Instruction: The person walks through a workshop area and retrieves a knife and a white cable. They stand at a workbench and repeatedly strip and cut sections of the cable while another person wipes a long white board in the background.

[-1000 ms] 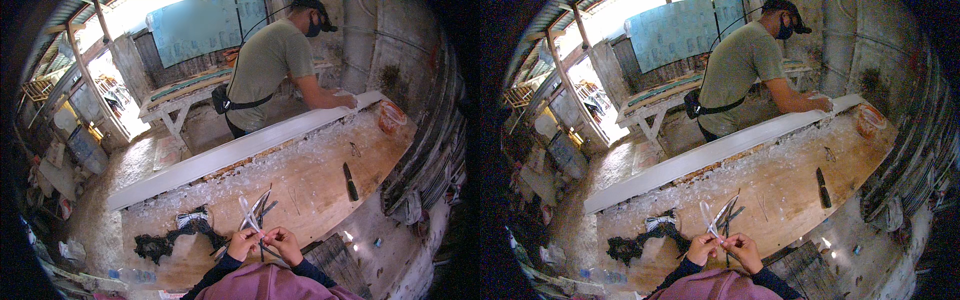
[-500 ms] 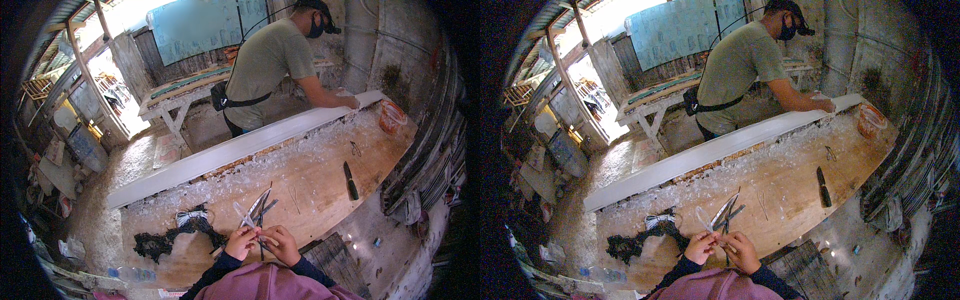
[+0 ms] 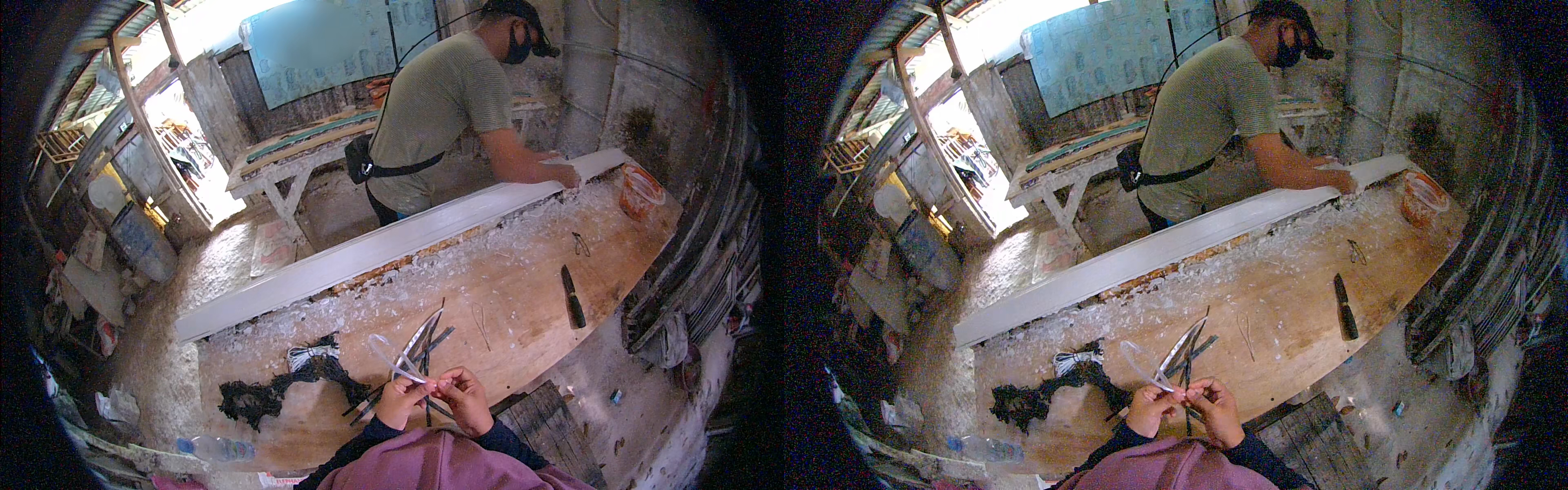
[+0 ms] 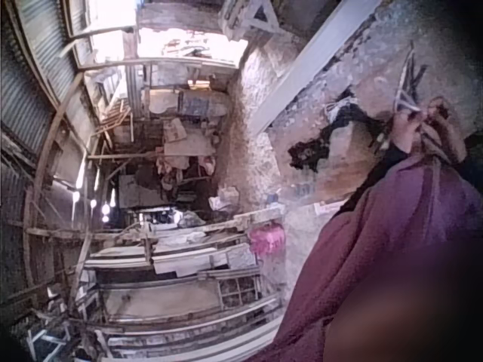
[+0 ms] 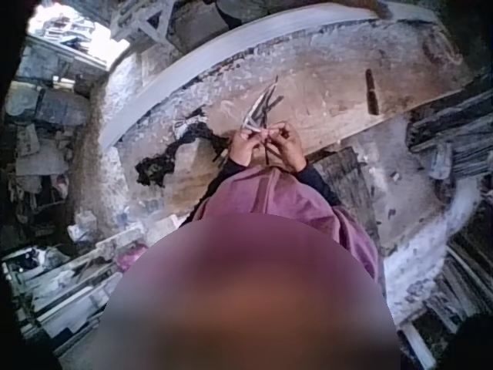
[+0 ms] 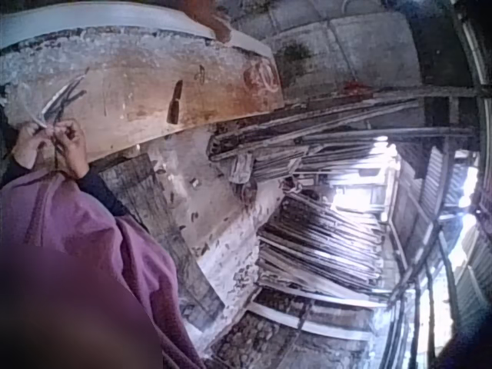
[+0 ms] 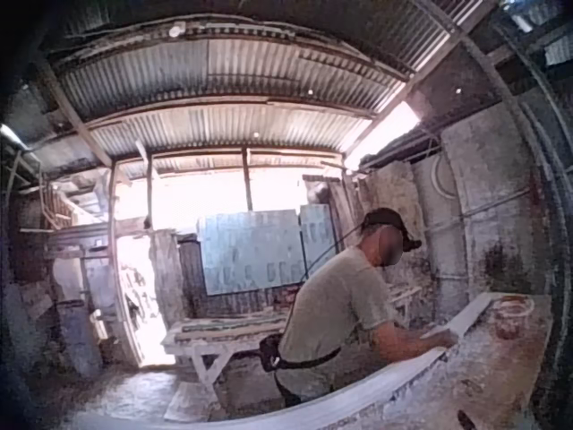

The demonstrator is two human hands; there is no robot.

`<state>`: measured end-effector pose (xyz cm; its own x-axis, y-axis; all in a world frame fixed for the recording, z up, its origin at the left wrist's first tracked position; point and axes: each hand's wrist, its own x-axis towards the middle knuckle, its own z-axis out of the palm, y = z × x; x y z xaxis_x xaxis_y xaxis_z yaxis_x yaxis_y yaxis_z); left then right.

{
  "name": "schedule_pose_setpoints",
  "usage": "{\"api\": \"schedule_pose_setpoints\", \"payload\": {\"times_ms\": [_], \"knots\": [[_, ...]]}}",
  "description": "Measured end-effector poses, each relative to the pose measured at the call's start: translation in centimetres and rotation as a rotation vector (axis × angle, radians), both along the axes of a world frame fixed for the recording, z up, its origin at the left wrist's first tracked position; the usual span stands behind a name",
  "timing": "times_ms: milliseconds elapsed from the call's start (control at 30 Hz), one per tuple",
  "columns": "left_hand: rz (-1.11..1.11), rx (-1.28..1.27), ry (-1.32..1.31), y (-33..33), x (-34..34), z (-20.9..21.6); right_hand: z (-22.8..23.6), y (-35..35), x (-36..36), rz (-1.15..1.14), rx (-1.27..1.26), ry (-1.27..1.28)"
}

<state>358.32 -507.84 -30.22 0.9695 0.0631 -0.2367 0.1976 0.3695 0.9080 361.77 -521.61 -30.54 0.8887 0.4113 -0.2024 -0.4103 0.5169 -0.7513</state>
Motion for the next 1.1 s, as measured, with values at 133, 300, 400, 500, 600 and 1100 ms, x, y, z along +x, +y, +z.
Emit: {"api": "schedule_pose_setpoints", "payload": {"times_ms": [133,300,400,500,600,1100], "knots": [[0.050,-0.030,0.002,-0.1,0.0,-0.2,0.0,-0.3,-0.1,0.053,-0.005,0.087],[0.134,-0.067,-0.033,-0.2,-0.1,-0.3,0.0,-0.3,-0.3,0.042,-0.230,-0.215],[0.146,-0.022,-0.071,-0.1,0.0,-0.3,-0.3,-0.1,-0.3,0.035,-0.461,-0.382],[0.160,0.028,-0.074,0.1,0.1,-0.3,-1.0,0.3,-0.1,0.099,-0.409,-0.383],[0.114,0.001,-0.024,0.6,-0.1,-0.4,-1.8,0.3,0.1,0.280,-0.274,-0.244],[0.092,-0.172,0.076,0.2,0.1,-0.9,-1.4,0.3,-0.2,0.079,-0.180,-0.098]]}}
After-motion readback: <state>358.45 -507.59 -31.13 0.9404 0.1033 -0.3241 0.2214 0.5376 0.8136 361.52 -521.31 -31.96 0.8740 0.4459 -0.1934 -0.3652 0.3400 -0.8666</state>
